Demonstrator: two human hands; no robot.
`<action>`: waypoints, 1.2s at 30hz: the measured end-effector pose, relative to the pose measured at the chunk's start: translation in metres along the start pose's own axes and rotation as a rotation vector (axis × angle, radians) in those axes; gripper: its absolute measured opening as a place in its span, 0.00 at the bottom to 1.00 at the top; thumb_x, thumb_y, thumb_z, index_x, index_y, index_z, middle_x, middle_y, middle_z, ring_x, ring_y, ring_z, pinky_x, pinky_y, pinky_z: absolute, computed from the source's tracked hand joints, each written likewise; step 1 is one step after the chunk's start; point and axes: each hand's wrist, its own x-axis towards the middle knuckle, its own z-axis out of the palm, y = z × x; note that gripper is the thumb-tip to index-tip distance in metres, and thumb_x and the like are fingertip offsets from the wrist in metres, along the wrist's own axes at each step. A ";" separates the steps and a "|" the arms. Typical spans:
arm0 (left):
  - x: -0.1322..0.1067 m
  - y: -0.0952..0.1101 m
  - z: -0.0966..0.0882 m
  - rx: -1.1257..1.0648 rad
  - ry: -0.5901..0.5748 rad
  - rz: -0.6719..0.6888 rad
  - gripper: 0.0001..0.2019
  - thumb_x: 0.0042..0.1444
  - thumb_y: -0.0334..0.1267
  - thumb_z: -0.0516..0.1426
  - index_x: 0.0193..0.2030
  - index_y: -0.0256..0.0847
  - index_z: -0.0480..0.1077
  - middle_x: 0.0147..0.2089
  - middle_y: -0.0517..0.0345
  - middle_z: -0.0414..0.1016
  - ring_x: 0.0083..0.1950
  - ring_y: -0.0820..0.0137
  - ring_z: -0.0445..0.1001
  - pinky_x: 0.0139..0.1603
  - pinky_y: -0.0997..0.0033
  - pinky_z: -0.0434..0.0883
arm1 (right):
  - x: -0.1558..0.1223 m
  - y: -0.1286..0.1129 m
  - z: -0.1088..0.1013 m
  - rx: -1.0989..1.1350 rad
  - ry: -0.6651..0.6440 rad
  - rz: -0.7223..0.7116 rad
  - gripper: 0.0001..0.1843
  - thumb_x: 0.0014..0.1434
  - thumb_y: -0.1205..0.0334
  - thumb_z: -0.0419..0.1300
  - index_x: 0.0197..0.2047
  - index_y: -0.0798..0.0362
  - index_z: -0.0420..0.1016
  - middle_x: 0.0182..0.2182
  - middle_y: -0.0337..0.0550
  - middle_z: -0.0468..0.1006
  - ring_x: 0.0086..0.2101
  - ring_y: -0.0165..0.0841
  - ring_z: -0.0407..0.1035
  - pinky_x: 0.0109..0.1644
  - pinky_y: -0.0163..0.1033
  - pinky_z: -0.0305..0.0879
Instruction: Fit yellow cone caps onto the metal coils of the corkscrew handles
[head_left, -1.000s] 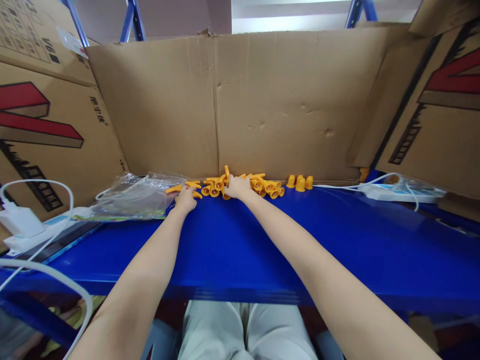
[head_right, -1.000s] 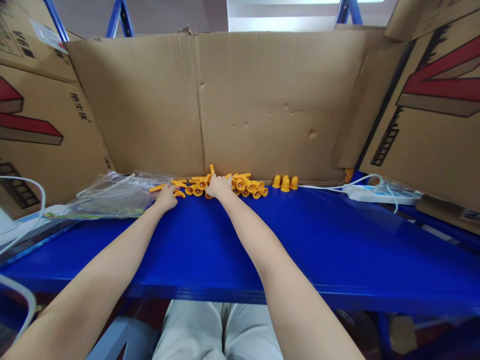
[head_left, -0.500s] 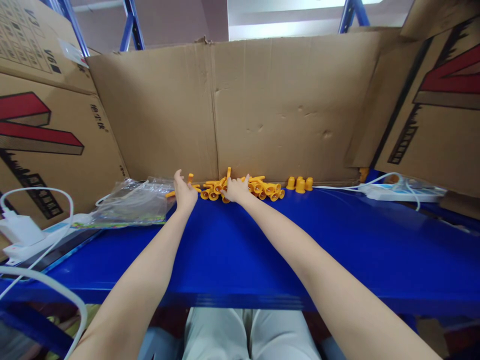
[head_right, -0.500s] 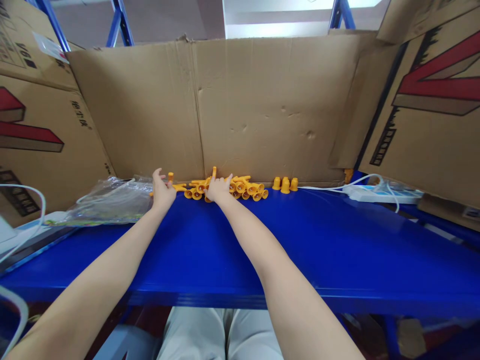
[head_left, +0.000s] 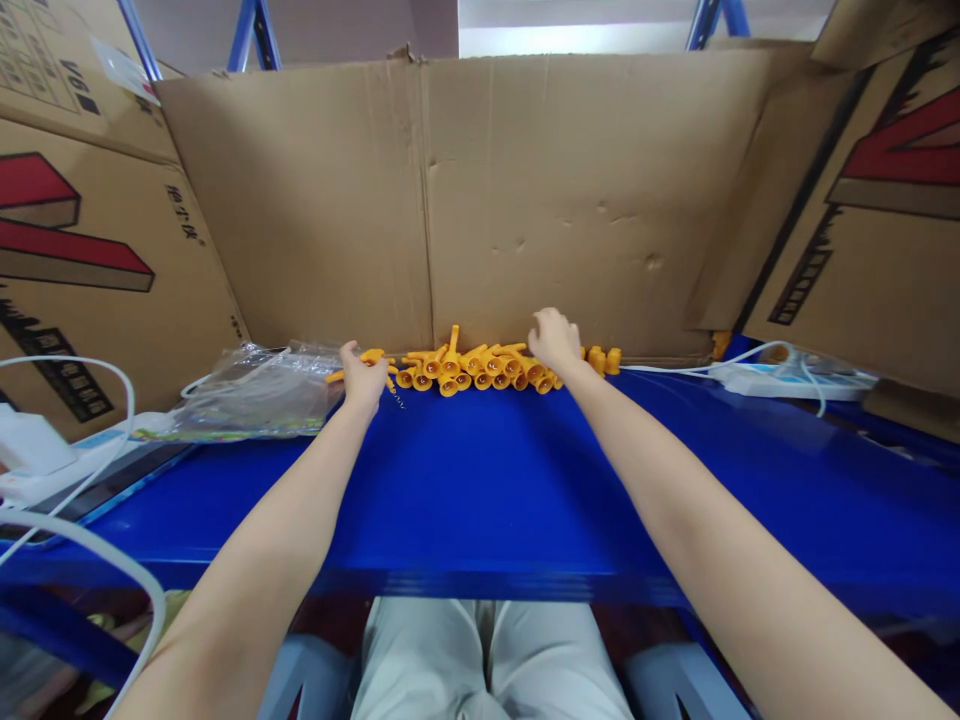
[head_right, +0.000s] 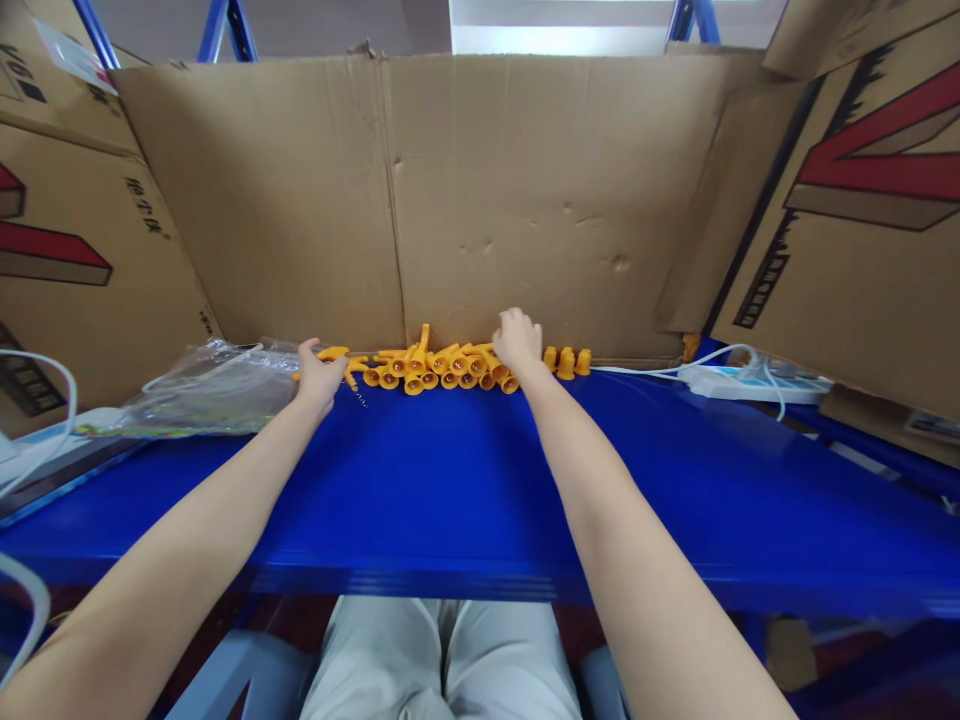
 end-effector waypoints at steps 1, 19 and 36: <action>0.001 -0.002 0.000 0.000 -0.003 0.002 0.30 0.43 0.23 0.56 0.54 0.44 0.58 0.33 0.65 0.64 0.33 0.76 0.69 0.40 0.76 0.69 | -0.002 0.016 0.002 -0.008 -0.001 0.061 0.23 0.61 0.67 0.47 0.59 0.58 0.66 0.61 0.57 0.64 0.56 0.47 0.61 0.57 0.55 0.58; 0.007 -0.017 0.004 0.116 -0.205 0.103 0.20 0.42 0.26 0.56 0.46 0.36 0.70 0.41 0.53 0.75 0.37 0.70 0.74 0.42 0.69 0.73 | -0.035 0.113 0.042 -0.009 -0.389 0.420 0.23 0.64 0.55 0.48 0.60 0.46 0.70 0.59 0.53 0.65 0.60 0.46 0.60 0.62 0.56 0.55; -0.011 0.008 0.001 0.180 -0.290 0.276 0.12 0.39 0.21 0.52 0.27 0.39 0.74 0.39 0.54 0.73 0.44 0.65 0.73 0.55 0.62 0.69 | -0.064 0.111 0.023 0.027 -0.378 0.293 0.22 0.65 0.58 0.46 0.58 0.49 0.70 0.58 0.57 0.66 0.58 0.49 0.62 0.60 0.64 0.53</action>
